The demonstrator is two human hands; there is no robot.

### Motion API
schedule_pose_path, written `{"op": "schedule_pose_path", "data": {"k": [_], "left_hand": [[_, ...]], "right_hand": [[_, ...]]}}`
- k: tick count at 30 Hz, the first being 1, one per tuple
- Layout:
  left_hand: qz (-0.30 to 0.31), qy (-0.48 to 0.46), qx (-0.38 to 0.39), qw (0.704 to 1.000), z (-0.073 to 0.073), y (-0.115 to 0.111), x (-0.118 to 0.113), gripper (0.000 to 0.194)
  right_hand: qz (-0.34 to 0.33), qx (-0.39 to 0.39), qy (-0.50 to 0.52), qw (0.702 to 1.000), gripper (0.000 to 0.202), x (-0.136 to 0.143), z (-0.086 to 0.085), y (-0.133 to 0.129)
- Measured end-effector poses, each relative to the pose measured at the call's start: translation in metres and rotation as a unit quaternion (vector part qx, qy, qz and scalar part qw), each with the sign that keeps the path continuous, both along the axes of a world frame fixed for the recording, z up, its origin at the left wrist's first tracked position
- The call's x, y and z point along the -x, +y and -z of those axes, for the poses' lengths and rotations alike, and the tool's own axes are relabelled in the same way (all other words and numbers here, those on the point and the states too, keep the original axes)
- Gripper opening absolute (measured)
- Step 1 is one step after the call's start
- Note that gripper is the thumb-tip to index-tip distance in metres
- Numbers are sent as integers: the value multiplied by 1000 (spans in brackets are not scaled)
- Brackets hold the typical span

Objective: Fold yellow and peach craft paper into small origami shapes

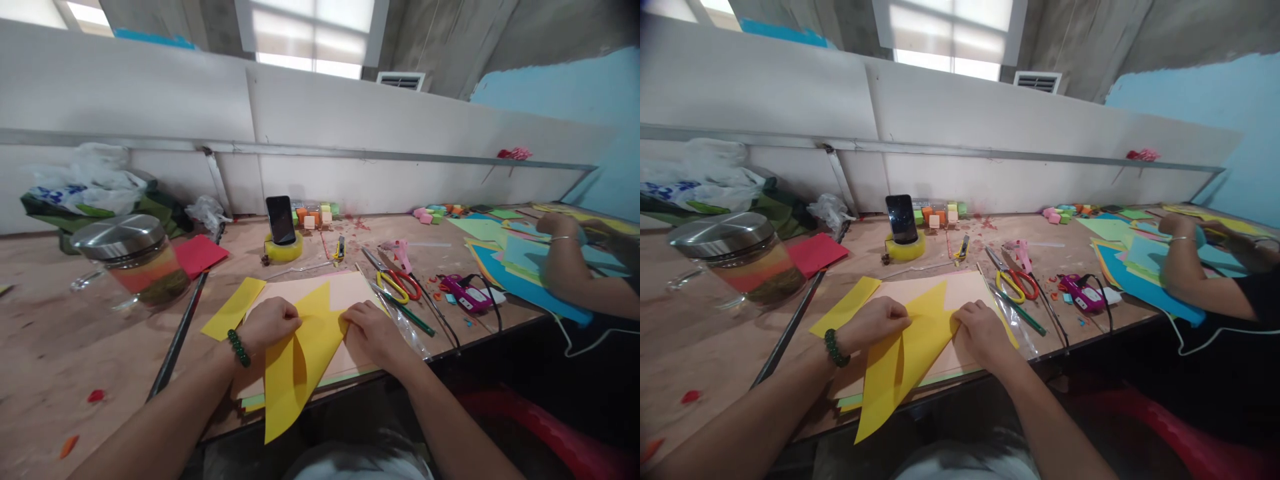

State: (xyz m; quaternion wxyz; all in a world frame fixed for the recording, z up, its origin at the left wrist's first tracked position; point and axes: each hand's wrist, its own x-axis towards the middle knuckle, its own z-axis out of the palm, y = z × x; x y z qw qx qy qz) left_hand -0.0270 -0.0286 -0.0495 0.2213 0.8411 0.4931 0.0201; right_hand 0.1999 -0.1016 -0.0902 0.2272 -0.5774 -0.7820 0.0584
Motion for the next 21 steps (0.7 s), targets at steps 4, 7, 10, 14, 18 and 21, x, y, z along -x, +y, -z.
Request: {"op": "schedule_pose_path", "data": {"k": [4,7,10,14,18,21], "left_hand": [[3,11,-18,1000,0,-1,0,25],[1,22,-28,999,0,-3,-1,24],[-1,34,-36,999,-1,-4,-3,24],[-6,47,-51,998,-1,-7,-5,17],[-3,60,-79,995,0,-12,-8,26],[32,63,-143,987,3,-14,-8,37]], "right_hand": [[-46,-44,-33,997,39,-5,13,-6],[-73,-56,-86,992,39,-8,12,-10],[-91,-48,-127,987,37,-9,7,-13],[-94,-31,-155,983,39,-10,3,-14],[-96,-29,-155,983,38,-10,7,-14],[-98,-29,-143,984,37,-10,10,-14]]}}
